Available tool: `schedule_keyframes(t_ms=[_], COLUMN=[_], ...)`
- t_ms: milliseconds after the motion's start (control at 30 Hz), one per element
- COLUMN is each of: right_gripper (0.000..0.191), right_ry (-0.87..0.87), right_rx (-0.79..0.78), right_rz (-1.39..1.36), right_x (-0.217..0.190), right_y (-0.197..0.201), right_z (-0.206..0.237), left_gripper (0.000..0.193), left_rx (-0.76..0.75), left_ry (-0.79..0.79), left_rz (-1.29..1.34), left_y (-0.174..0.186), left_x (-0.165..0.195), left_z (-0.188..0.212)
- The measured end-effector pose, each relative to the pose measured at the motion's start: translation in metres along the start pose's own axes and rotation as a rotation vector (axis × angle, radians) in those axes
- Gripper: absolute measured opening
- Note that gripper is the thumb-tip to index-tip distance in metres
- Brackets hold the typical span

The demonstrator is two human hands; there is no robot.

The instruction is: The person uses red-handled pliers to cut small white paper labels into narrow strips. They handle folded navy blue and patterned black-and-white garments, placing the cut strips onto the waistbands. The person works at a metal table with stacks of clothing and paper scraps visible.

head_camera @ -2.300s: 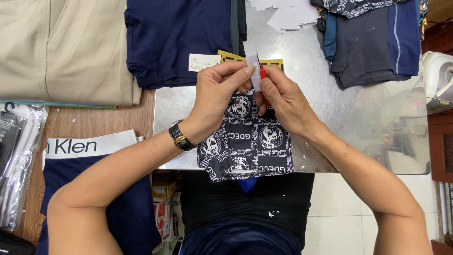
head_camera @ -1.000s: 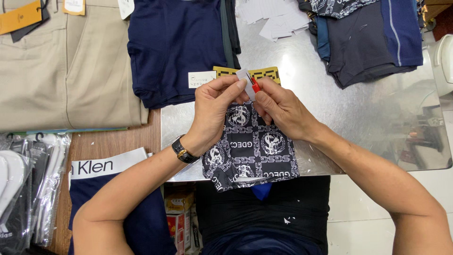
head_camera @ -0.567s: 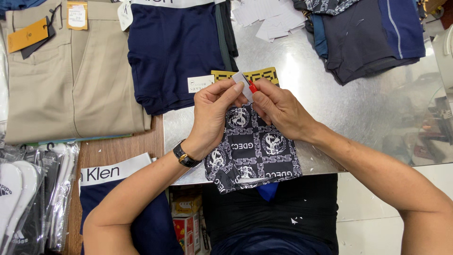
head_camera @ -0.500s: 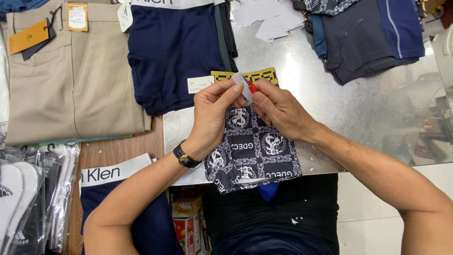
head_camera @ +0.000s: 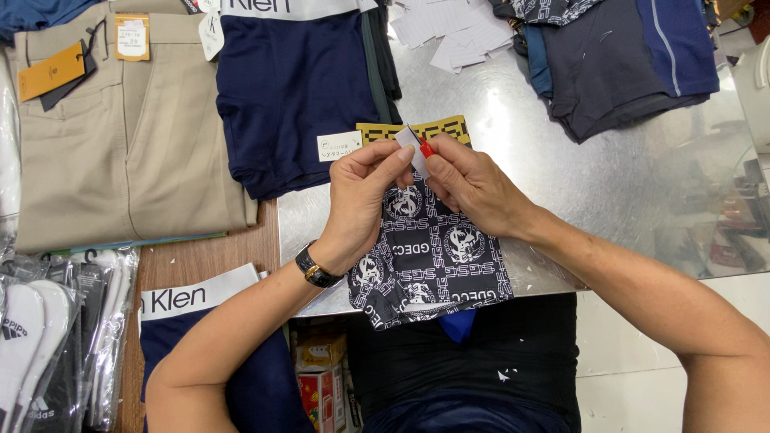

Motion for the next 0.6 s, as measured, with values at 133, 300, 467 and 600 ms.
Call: schedule_keyframes(t_ms=[133,300,467,600], right_gripper=[0.037,0.035,0.033,0.015], right_ry=[0.004,-0.019,0.004,0.037], right_rx=[0.005,0.02,0.198,0.166], right_rz=[0.005,-0.091,-0.797,-0.634], right_x=[0.003,0.011,0.008,0.0], right_y=[0.001,0.004,0.03,0.036], right_z=[0.001,-0.001,-0.005,-0.002], left_gripper=[0.014,0.014,0.016,0.019], left_rx=[-0.003,0.008,0.051,0.067], left_ry=[0.012,0.021,0.018,-0.005], left_rz=[-0.009,-0.005,0.009,0.008], left_y=[0.001,0.001,0.005,0.008], left_x=[-0.001,-0.003,-0.002,-0.002], left_z=[0.0,0.0,-0.004,-0.005])
Point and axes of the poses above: each hand's wrist, its own z-axis away from the middle knuckle, its own y-axis out of the back of the hand, x = y × z, the point moved 4 cm from there along -z, towards the middle knuckle
